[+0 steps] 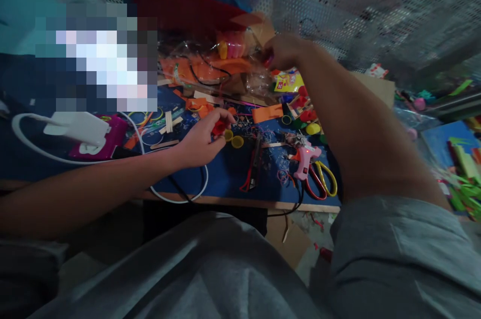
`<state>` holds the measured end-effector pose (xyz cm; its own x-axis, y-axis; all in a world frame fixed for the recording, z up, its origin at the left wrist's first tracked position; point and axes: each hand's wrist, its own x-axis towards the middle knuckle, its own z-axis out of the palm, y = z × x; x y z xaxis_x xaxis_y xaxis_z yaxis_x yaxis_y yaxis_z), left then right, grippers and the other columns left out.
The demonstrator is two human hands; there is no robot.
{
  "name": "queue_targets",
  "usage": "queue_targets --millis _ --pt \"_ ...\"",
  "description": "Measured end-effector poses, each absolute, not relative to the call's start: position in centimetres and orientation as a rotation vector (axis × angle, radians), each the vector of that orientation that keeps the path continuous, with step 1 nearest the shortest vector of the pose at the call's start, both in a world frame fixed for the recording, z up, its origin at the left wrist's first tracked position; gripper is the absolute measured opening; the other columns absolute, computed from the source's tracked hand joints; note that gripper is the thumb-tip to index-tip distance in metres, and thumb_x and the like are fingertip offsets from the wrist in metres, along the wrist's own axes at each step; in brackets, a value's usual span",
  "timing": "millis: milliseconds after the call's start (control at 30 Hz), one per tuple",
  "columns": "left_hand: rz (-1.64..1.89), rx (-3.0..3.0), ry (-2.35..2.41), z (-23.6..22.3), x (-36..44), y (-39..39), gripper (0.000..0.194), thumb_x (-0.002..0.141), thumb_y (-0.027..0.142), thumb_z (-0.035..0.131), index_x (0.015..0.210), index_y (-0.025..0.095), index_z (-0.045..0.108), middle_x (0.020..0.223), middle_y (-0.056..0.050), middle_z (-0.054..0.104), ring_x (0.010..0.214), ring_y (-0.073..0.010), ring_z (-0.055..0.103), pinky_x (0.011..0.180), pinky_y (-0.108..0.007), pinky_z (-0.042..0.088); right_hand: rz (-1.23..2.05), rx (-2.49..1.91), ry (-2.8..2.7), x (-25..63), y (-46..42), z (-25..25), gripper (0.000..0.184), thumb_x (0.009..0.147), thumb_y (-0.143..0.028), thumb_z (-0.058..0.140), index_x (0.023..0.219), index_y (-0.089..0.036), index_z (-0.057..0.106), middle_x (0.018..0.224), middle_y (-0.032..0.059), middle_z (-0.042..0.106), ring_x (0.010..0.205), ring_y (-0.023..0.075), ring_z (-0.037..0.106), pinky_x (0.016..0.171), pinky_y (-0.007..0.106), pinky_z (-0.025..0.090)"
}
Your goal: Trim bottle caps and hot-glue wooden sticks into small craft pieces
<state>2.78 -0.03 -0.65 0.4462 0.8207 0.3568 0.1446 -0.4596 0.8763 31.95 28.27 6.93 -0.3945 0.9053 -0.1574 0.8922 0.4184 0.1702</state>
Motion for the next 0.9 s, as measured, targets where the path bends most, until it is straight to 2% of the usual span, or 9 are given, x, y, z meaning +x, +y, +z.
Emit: queue_targets --millis 67,167,267,433,600,667,800,833,900 --pt "1.073 1.837 0.823 -1.0 2.9 0.2 0.046 0.077 0.002 0.056 0.119 0.021 0.055 0.11 -0.005 0.062 0.098 -0.0164 0.062 0.092 -0.034 0.053 0.105 1.651 2.566 32.3 26.7 8.0 0.04 0.1 -0.036 0.084 0.133 -0.014 0.082 0.117 0.0044 0.084 0.098 0.0105 0.071 0.094 0.028 0.052" --pt "1.079 1.812 0.845 -1.3 2.9 0.5 0.05 0.075 0.001 0.055 0.12 0.022 0.054 0.109 -0.004 0.061 0.097 -0.0162 0.062 0.09 -0.034 0.052 0.127 1.791 2.69 33.0 24.5 8.7 0.039 0.099 -0.024 0.079 0.137 -0.015 0.083 0.117 0.005 0.088 0.082 0.0041 0.058 0.084 0.027 0.042" --pt "1.071 1.801 0.861 -1.4 3.0 0.6 0.051 0.075 0.002 0.056 0.121 0.023 0.054 0.108 -0.003 0.062 0.088 -0.0147 0.058 0.079 -0.032 0.05 0.063 1.898 2.763 33.7 22.9 8.7 0.036 0.097 -0.023 0.08 0.131 -0.013 0.085 0.112 0.0055 0.089 0.076 0.0037 0.057 0.08 0.028 0.042" --pt "1.058 1.812 0.861 -1.2 3.0 0.4 0.049 0.075 0.003 0.057 0.12 0.022 0.055 0.108 -0.003 0.063 0.082 -0.0131 0.054 0.074 -0.031 0.047 -0.064 2.037 2.8 34.1 22.3 8.1 0.048 0.078 -0.016 0.095 0.125 -0.009 0.085 0.107 0.0041 0.087 0.069 0.001 0.056 0.073 0.025 0.043" --pt "1.015 1.789 0.891 -1.0 3.0 0.4 0.048 0.076 0.005 0.058 0.12 0.022 0.055 0.109 -0.004 0.063 0.083 -0.0142 0.055 0.075 -0.033 0.048 -0.163 2.055 2.804 33.3 22.0 7.9 0.035 0.079 -0.009 0.092 0.112 -0.008 0.081 0.095 -0.0001 0.082 0.068 0.0 0.058 0.069 0.024 0.042" --pt "1.015 1.788 0.888 -1.0 3.0 0.4 0.047 0.076 0.005 0.058 0.12 0.022 0.055 0.109 -0.004 0.064 0.084 -0.0144 0.057 0.076 -0.033 0.049 -0.148 2.079 2.807 32.8 21.5 8.3 0.034 0.085 -0.009 0.087 0.118 -0.009 0.079 0.092 -0.0018 0.081 0.066 0.0006 0.058 0.069 0.026 0.042" --pt "1.08 1.814 0.868 -1.5 2.8 0.6 0.048 0.078 0.003 0.056 0.121 0.022 0.055 0.109 -0.004 0.063 0.093 -0.016 0.06 0.086 -0.035 0.052 -0.015 2.161 2.868 31.9 18.7 9.6 0.044 0.089 -0.015 0.089 0.13 -0.011 0.075 0.115 0.0055 0.082 0.074 0.0035 0.059 0.076 0.029 0.045" --pt "1.108 1.825 0.866 -1.7 2.8 0.7 0.048 0.078 0.002 0.056 0.121 0.023 0.054 0.11 -0.004 0.063 0.097 -0.017 0.061 0.091 -0.036 0.053 0.013 2.112 2.951 31.6 17.4 9.9 0.04 0.091 -0.02 0.09 0.127 -0.011 0.075 0.118 0.009 0.082 0.077 0.0058 0.062 0.077 0.03 0.048" --pt "1.152 1.833 0.862 -2.1 2.7 1.0 0.048 0.08 0.002 0.056 0.122 0.023 0.052 0.113 -0.005 0.063 0.101 -0.0177 0.062 0.097 -0.038 0.054 0.085 2.075 3.057 30.9 14.1 10.2 0.032 0.094 -0.024 0.088 0.123 -0.015 0.076 0.118 0.0102 0.082 0.086 0.0108 0.068 0.085 0.032 0.051"
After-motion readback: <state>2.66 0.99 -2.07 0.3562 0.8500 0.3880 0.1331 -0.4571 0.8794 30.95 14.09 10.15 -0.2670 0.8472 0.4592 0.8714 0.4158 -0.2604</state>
